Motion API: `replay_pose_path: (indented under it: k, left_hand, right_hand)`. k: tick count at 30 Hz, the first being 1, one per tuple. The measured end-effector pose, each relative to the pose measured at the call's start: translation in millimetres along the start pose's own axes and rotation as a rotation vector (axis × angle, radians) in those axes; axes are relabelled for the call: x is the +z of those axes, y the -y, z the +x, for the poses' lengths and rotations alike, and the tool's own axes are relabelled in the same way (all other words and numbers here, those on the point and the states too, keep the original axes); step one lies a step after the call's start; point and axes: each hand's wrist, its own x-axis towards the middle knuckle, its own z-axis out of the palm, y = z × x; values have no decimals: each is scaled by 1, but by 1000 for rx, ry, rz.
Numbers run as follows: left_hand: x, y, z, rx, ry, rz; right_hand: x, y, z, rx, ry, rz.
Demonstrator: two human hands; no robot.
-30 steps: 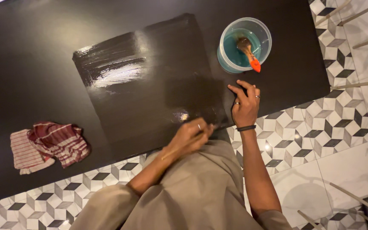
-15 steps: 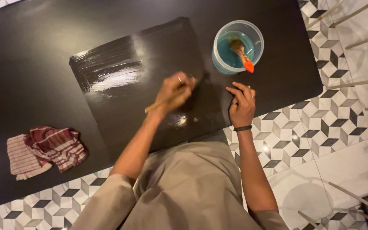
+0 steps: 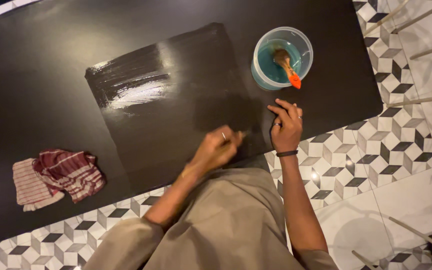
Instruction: The person applies a liquid coating to a dark rectangular sheet using a thin brush, repeatedly dipping the brush into a container of blue liquid and stroking it across the surface.
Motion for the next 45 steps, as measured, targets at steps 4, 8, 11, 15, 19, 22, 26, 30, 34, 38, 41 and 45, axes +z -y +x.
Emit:
replay_pose_path:
  k: [4,8,11,15,19,22,26,30,34,38,41,45]
  left_hand:
    - [-8,-2,-28,99,143,-86]
    - [-41,36,-5,-74,7,-70]
    - [-102,66,23,-39,-224,48]
    - [-168,81,40,-69,-641,91]
    - [-165,76,39,-45,-830,299]
    - [-124,58,25,-171,-677,297]
    - [-50,23,-8,11,-371,99]
    - [-13,-9,-40,123,23,-1]
    - [-29,0,-44,-68,44,-23]
    - [-100,42,-24,10,-344,159]
    - [-162,64,-17,-98,-657,245]
    - [-183,66,-18,-180,-882,363]
  right_hand:
    - [1,0,0,0,3,2]
    - [0,1,0,-33,18,-4]
    - [-1,3,0,-25,21,-11]
    - [-1,3,0,-26,22,-11]
    - [1,4,1,-6,17,-15]
    - [0,6,2,-13,16,-12]
    - [-1,7,2,-11,31,-7]
    - [0,5,1,-20,37,-22]
    - [1,3,0,-32,40,-34]
    - [2,3,0,-29,40,-26]
    - [1,4,0,-27,40,-27]
    - [1,4,1,-20,36,-29]
